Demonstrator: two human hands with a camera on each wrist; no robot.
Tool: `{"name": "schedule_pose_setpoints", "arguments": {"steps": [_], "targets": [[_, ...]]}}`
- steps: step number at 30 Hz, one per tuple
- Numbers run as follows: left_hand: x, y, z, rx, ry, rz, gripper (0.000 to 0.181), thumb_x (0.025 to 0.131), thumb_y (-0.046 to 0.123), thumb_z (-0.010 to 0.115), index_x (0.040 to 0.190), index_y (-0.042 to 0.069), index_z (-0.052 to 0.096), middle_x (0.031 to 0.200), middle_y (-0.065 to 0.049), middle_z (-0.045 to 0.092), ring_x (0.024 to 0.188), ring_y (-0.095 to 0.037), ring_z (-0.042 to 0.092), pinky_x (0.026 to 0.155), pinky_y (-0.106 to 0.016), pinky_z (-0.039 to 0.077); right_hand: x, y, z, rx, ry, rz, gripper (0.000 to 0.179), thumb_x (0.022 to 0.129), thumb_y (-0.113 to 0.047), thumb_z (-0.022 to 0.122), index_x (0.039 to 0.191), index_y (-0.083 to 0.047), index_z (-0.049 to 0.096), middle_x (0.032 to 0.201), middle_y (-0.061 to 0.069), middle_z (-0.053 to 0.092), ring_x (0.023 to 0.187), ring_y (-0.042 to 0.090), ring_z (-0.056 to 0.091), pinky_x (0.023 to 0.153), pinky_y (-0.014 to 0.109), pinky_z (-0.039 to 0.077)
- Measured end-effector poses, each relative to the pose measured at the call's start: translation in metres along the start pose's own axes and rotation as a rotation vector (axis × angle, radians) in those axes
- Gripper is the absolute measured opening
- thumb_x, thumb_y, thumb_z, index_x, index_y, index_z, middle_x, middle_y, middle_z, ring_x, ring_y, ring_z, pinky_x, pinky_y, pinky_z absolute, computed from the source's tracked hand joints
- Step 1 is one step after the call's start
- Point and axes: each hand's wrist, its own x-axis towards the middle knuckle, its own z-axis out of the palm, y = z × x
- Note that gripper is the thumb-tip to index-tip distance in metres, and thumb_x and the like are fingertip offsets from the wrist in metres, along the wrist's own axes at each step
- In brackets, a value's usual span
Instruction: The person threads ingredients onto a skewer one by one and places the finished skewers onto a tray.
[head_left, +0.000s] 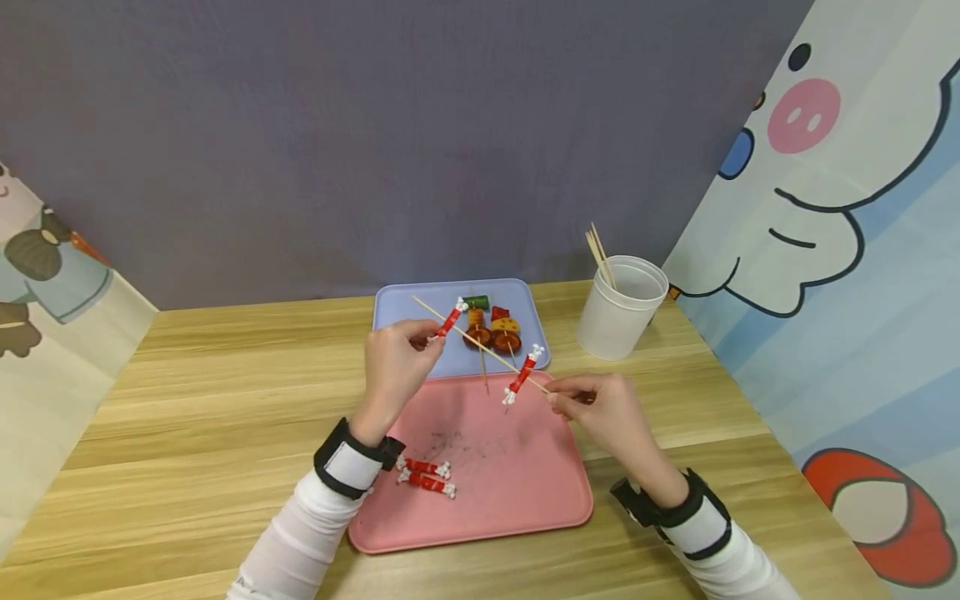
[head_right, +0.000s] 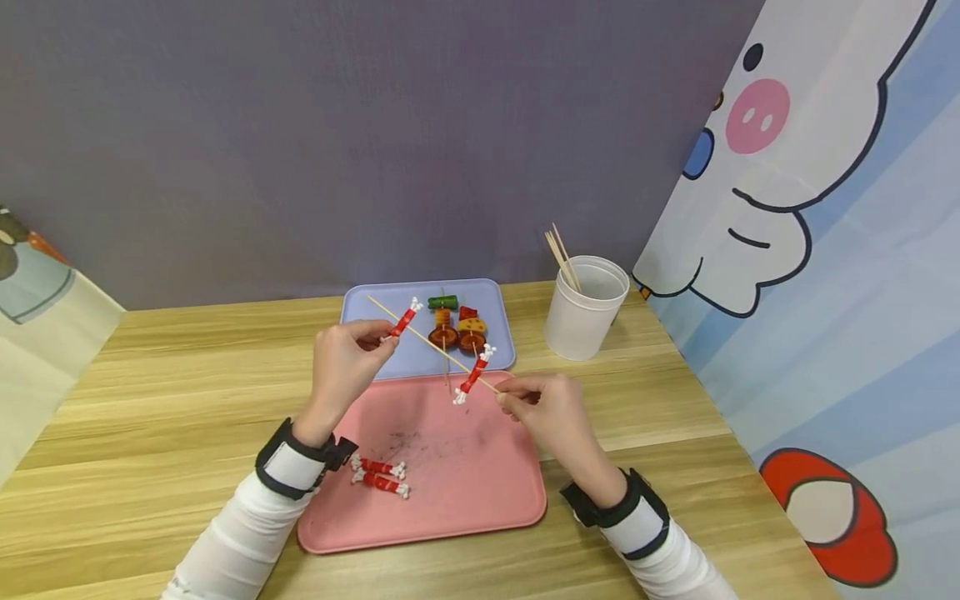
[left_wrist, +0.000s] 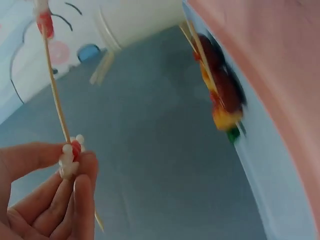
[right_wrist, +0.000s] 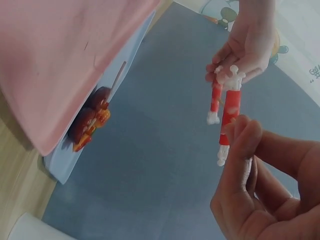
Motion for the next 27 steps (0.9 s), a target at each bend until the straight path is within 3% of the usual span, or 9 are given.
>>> {"name": "schedule_pose_setpoints", "arguments": {"steps": [4,10,15,27], "targets": [[-0.006,0.008,0.007,-0.018,-0.08,0.036,0.014,0.075,0.009,0.071,0.088,0.009,0.077,0.078,-0.003,0.074,0.062,-0.011,0.065,0.057,-0.029,0.051,0.001,-0.001,0.003,0.016,0.0,-0.015,0.009,0.077,-0.005,0.076,0.086,-0.007,0.076,0.069,0.003,0.071,0.056,0.006,0.062,0.048,0.022,0.048],[-0.012,0.013,0.013,-0.022,-0.109,0.048,0.015,0.074,0.008,0.072,0.088,0.01,0.077,0.079,-0.002,0.074,0.058,-0.009,0.061,0.055,-0.027,0.048,0.0,0.0,0.004,0.045,-0.003,0.004,0.01,0.078,-0.002,0.074,0.086,-0.006,0.076,0.07,0.005,0.071,0.056,0.008,0.062,0.047,0.023,0.048],[-0.019,0.02,0.017,-0.044,-0.17,0.06,0.015,0.074,0.008,0.071,0.087,0.009,0.077,0.079,-0.002,0.074,0.066,-0.013,0.067,0.059,-0.028,0.05,-0.001,-0.001,0.006,0.054,-0.008,0.005,0.009,0.078,-0.003,0.075,0.087,-0.005,0.076,0.07,0.005,0.072,0.056,0.007,0.063,0.048,0.023,0.049],[-0.022,0.024,0.021,-0.014,-0.179,0.085,0.015,0.075,0.009,0.07,0.088,0.01,0.077,0.08,0.0,0.074,0.068,-0.01,0.066,0.06,-0.026,0.049,-0.002,-0.001,0.006,0.048,-0.013,0.017,0.009,0.078,-0.003,0.074,0.087,-0.005,0.076,0.072,0.006,0.072,0.056,0.007,0.063,0.048,0.022,0.049]]}}
